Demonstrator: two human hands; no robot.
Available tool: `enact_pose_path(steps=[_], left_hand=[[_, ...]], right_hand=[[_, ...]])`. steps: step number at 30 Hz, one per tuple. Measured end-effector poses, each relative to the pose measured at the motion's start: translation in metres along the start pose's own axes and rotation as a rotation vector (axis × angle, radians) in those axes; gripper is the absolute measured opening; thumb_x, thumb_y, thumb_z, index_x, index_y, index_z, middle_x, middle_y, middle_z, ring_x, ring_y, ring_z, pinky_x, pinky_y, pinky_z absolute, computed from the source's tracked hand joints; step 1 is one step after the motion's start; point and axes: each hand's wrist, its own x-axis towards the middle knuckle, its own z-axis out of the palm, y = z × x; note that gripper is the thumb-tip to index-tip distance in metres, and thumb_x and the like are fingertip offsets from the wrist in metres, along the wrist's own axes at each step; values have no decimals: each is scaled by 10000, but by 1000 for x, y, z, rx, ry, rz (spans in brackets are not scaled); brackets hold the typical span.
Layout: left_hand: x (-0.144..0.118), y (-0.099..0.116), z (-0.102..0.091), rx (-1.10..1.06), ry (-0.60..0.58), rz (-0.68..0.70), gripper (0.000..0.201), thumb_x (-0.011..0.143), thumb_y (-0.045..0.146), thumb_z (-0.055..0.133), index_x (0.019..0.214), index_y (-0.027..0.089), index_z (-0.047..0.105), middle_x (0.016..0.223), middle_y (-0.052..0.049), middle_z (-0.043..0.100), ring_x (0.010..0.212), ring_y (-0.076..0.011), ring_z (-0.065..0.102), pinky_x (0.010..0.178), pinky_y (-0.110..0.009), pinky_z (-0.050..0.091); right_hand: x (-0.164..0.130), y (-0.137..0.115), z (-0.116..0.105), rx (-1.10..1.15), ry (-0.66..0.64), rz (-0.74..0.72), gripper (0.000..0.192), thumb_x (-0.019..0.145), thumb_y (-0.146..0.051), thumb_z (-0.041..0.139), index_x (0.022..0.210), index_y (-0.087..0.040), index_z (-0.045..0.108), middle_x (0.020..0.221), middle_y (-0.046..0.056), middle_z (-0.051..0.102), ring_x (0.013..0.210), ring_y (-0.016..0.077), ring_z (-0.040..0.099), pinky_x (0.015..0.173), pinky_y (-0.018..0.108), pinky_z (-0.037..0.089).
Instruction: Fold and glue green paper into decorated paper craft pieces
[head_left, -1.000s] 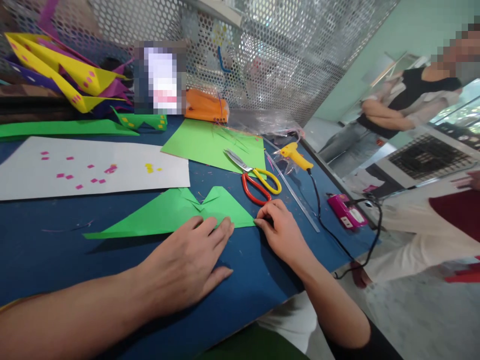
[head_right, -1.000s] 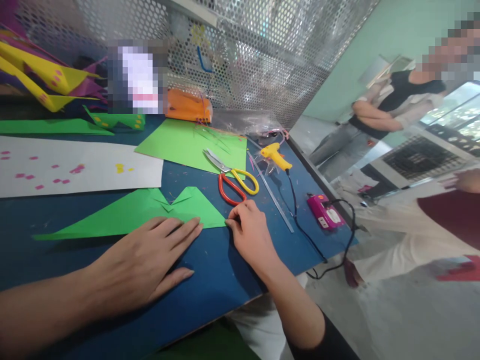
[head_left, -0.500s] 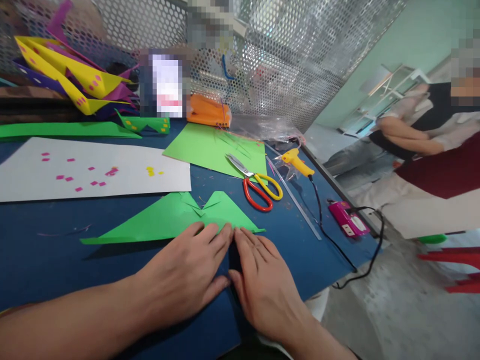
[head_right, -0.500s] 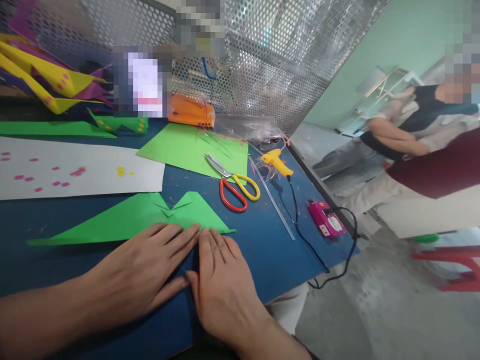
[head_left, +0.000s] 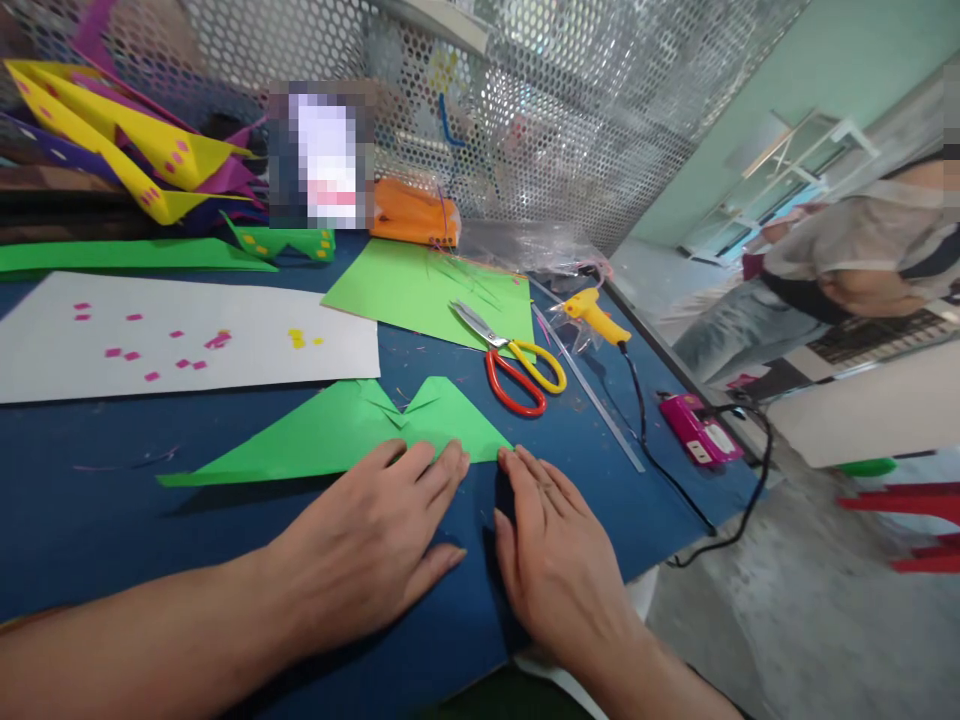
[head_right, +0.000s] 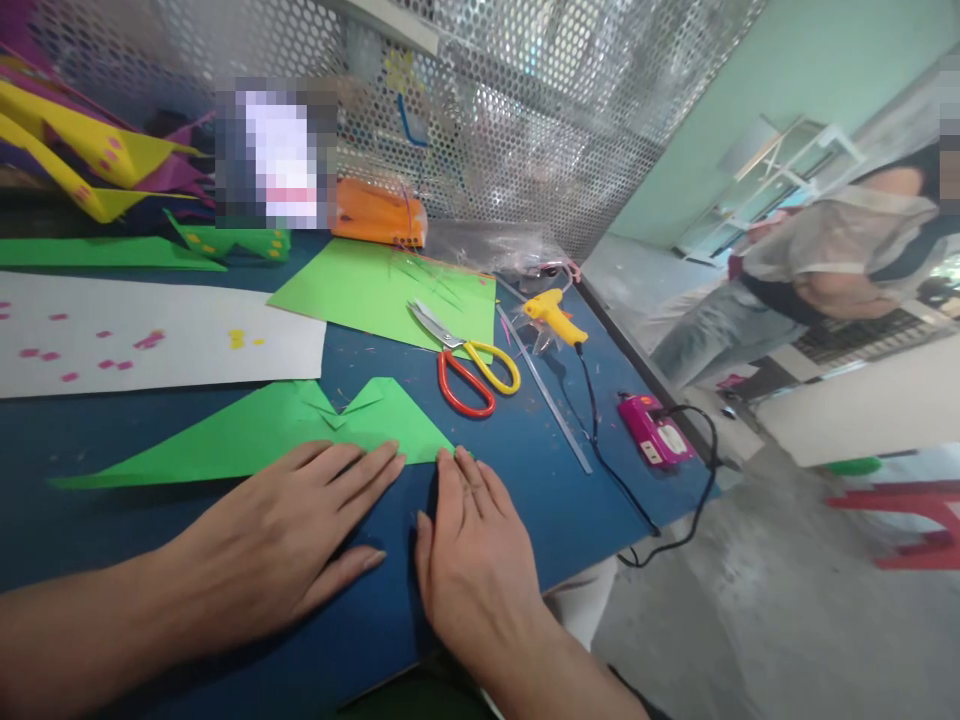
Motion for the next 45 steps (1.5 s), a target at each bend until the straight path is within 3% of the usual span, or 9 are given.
enact_pose_path(steps=[8,17,22,25,32,35,40,45], left_hand=[[-1,-1,2,0,-2,3,541,997,463,443,1331,75,617,1334,-146,656,1049,-287,593,909,-426,388],[0,0,2,3,-12,2,551,979,482,472,1307,71,640,1317,-154,665,1053,-291,594,913,-429,392],[2,-2,-2,14,-51,9,568,968,495,487,1321,72,628,1321,-164,658,1057,-295,596,905,-426,412],[3,-1,-3,12,-58,13,567,968,484,486,1323,63,622,1312,-173,658,1048,-302,598,897,-435,426],[1,-6,-4,-79,-13,10,542,953,464,532,1298,57,626,1274,-174,672,1023,-314,611,893,-453,473],[0,-14,-4,-201,46,-56,381,993,344,492,1222,90,659,1164,-129,712,1000,-272,625,902,-415,489],[-2,-25,-8,-325,53,-359,98,909,226,619,945,183,699,982,-60,707,950,-240,636,838,-373,499],[-6,-34,-25,-305,-62,-437,150,905,205,590,795,214,692,833,-25,688,826,-216,625,727,-353,452]], right_hand=[[-6,11,1,-90,27,51,420,1003,-233,425,1286,44,569,1252,224,682,1165,301,659,997,442,526],[-4,14,-1,-67,15,48,393,1010,-212,418,1298,7,572,1248,183,693,1224,297,620,1113,496,397],[2,6,-4,-9,93,-2,410,984,-165,462,1346,20,522,1312,194,656,1314,290,550,1105,473,417],[7,-4,-3,117,48,-65,388,987,-168,443,1319,5,546,1289,174,673,1261,245,592,1089,417,451],[10,-13,3,126,54,-59,392,984,-186,438,1282,26,576,1251,188,689,1180,270,636,1014,423,506],[10,-12,3,128,59,-61,379,985,-189,444,1266,21,586,1238,188,694,1167,275,641,1002,430,514],[9,-10,3,147,63,-54,389,986,-205,457,1290,9,571,1240,194,691,1172,271,638,996,436,520],[10,-11,4,133,57,-58,394,987,-214,450,1287,5,579,1220,197,701,1156,274,650,989,441,523]])
